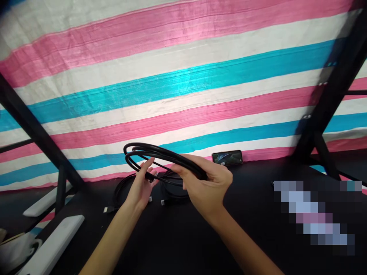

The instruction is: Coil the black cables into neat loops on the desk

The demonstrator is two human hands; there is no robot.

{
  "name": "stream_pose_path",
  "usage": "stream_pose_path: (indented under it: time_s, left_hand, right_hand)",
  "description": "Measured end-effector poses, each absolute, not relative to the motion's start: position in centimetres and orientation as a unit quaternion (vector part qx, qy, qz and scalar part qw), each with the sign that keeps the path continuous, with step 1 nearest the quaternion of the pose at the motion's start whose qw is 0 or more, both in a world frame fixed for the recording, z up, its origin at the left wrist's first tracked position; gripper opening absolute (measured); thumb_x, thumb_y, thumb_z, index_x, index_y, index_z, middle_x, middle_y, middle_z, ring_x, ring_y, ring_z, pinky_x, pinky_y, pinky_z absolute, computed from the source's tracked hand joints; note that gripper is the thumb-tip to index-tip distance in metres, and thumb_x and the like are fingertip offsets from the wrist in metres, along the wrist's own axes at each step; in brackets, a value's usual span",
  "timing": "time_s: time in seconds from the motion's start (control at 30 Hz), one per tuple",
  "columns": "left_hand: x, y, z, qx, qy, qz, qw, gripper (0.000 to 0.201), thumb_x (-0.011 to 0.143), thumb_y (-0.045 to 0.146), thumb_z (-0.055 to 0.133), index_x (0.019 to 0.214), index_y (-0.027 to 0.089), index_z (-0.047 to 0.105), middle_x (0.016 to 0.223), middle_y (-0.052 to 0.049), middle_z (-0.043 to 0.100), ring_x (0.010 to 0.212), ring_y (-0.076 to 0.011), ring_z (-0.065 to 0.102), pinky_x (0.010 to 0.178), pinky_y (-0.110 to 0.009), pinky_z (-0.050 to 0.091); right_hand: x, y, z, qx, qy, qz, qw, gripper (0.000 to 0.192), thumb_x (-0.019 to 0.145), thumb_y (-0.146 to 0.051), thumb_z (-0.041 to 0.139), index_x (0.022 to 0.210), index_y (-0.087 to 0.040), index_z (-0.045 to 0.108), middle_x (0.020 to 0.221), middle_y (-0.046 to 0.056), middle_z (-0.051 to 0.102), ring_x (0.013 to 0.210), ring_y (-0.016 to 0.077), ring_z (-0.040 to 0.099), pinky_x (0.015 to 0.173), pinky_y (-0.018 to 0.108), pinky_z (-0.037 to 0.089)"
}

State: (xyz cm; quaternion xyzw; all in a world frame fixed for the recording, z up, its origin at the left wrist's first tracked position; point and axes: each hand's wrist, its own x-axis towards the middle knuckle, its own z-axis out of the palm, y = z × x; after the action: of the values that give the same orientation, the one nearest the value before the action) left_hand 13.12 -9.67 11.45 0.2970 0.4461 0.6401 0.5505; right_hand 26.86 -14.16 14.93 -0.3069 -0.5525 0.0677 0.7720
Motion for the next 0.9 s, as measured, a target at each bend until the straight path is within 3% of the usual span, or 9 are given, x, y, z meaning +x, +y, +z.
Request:
stream_pose_path:
  time_s: [0.1,0.27,0.47,0.6,0.77,0.9]
  left_hand:
    - [13.1,-9.7,11.3,0.308,0.458,0.619,0.559,0.065,0.067,0.046,0.074,0.12,0.024,0.045,0.142,-0.012,0.032,0.133,-0.03,0.033,0.1,-0.046,0.036]
    - [12.4,-8.9,10.6,0.354,0.484,0.601,0.528,0.084,0.059,0.042,0.082,0.129,0.024,0.04,0.126,-0.012,0.05,0.12,-0.0278,0.049,0.097,-0.038,0.037]
    - [10.7,-8.3,11.5,0.441,0.486,0.619,0.431,0.072,0.066,0.047,0.077,0.127,0.026,0.045,0.13,-0.012,0.049,0.127,-0.0262,0.042,0.102,-0.036,0.032]
    - [10.7,-8.6,11.4,0.504,0.48,0.584,0.419,0.067,0.067,0.046,0.076,0.126,0.026,0.051,0.137,-0.013,0.045,0.132,-0.0277,0.037,0.105,-0.037,0.029]
    - [11.7,-9.0,9.8,0.455,0.479,0.503,0.556,0.061,0.065,0.048,0.077,0.119,0.026,0.06,0.145,-0.012,0.04,0.137,-0.0331,0.03,0.104,-0.042,0.032]
    - [12.7,-9.3,9.7,0.396,0.427,0.506,0.636,0.044,0.069,0.048,0.073,0.105,0.024,0.066,0.138,-0.009,0.047,0.124,-0.0311,0.047,0.097,-0.04,0.041]
  right_hand:
    - [26.6,-14.6,15.2,-0.322,-0.534,0.061,0.779,0.008,0.07,-0.015,0.07,0.072,-0.023,0.072,0.039,-0.009,0.048,0.031,0.0061,0.04,0.034,0.021,0.035]
    - [26.7,-13.9,15.5,-0.386,-0.511,0.094,0.762,0.005,0.071,-0.022,0.071,0.074,-0.019,0.073,0.038,-0.008,0.045,0.033,0.007,0.04,0.034,0.021,0.032]
    - [28.2,-12.2,15.5,-0.402,-0.496,0.208,0.741,0.021,0.074,-0.04,0.072,0.072,-0.02,0.072,0.04,-0.007,0.039,0.036,0.0066,0.035,0.035,0.022,0.028]
    - [28.6,-12.4,15.9,-0.378,-0.483,0.2,0.764,0.02,0.074,-0.04,0.073,0.068,-0.021,0.071,0.04,-0.006,0.037,0.035,0.0075,0.033,0.033,0.023,0.025]
    - [28.1,-13.0,15.5,-0.342,-0.491,0.137,0.789,0.011,0.073,-0.035,0.073,0.074,-0.024,0.071,0.043,-0.005,0.045,0.032,0.0087,0.035,0.031,0.025,0.026]
    - [27.6,-13.4,14.8,-0.319,-0.51,0.109,0.792,0.009,0.072,-0.03,0.074,0.078,-0.024,0.071,0.048,-0.004,0.051,0.036,0.0107,0.042,0.033,0.027,0.029]
